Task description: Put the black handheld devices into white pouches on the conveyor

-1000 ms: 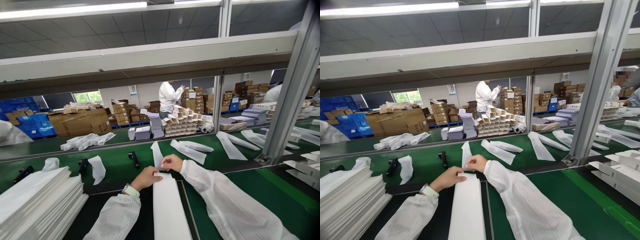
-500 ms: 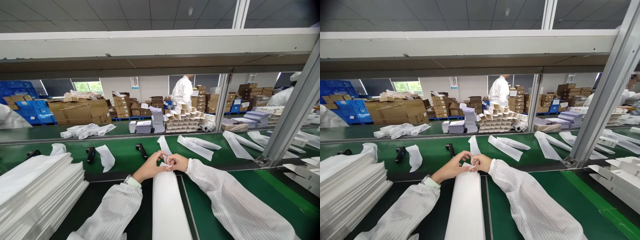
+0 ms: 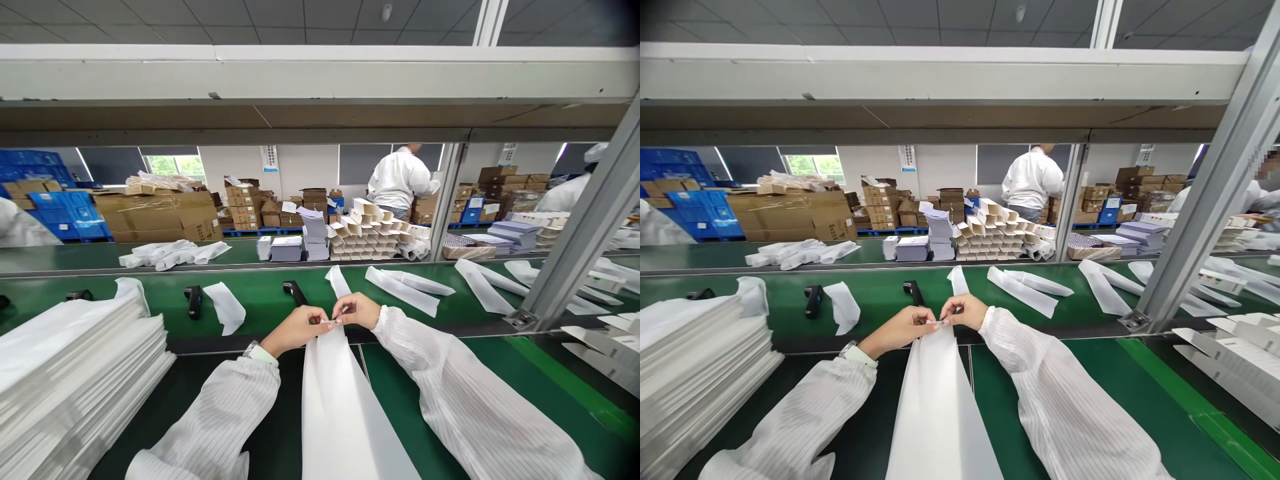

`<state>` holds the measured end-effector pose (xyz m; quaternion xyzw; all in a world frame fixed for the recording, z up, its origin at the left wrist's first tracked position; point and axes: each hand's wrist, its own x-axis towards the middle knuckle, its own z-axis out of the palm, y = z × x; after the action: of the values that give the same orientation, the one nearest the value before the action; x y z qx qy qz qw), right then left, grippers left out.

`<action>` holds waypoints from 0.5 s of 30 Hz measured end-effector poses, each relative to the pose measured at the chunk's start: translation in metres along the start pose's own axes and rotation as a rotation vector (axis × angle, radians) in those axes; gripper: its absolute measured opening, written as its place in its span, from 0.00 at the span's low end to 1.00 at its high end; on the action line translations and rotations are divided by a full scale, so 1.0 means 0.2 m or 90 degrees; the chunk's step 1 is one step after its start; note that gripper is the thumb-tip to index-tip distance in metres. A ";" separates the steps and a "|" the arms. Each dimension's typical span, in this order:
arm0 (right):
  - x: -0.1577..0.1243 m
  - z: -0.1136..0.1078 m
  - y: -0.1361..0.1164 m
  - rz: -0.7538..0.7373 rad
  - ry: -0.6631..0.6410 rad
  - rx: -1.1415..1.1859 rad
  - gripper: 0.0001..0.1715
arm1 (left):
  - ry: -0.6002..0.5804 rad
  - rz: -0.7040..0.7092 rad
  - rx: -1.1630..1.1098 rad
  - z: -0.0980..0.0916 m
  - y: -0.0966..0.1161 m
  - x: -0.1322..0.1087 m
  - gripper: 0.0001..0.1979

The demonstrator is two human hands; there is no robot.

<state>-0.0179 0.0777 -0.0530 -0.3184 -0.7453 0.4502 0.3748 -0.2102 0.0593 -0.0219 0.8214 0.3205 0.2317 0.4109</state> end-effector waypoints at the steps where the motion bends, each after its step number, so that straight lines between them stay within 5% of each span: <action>1: 0.00 0.00 0.00 0.003 0.004 0.011 0.13 | 0.002 -0.003 -0.006 0.00 -0.01 0.00 0.13; 15: 0.00 0.02 0.00 0.075 -0.075 0.046 0.17 | -0.020 0.007 0.022 -0.01 -0.03 0.00 0.16</action>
<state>-0.0219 0.0758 -0.0547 -0.3209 -0.7291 0.5163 0.3144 -0.2148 0.0631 -0.0258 0.8336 0.3136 0.2158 0.4003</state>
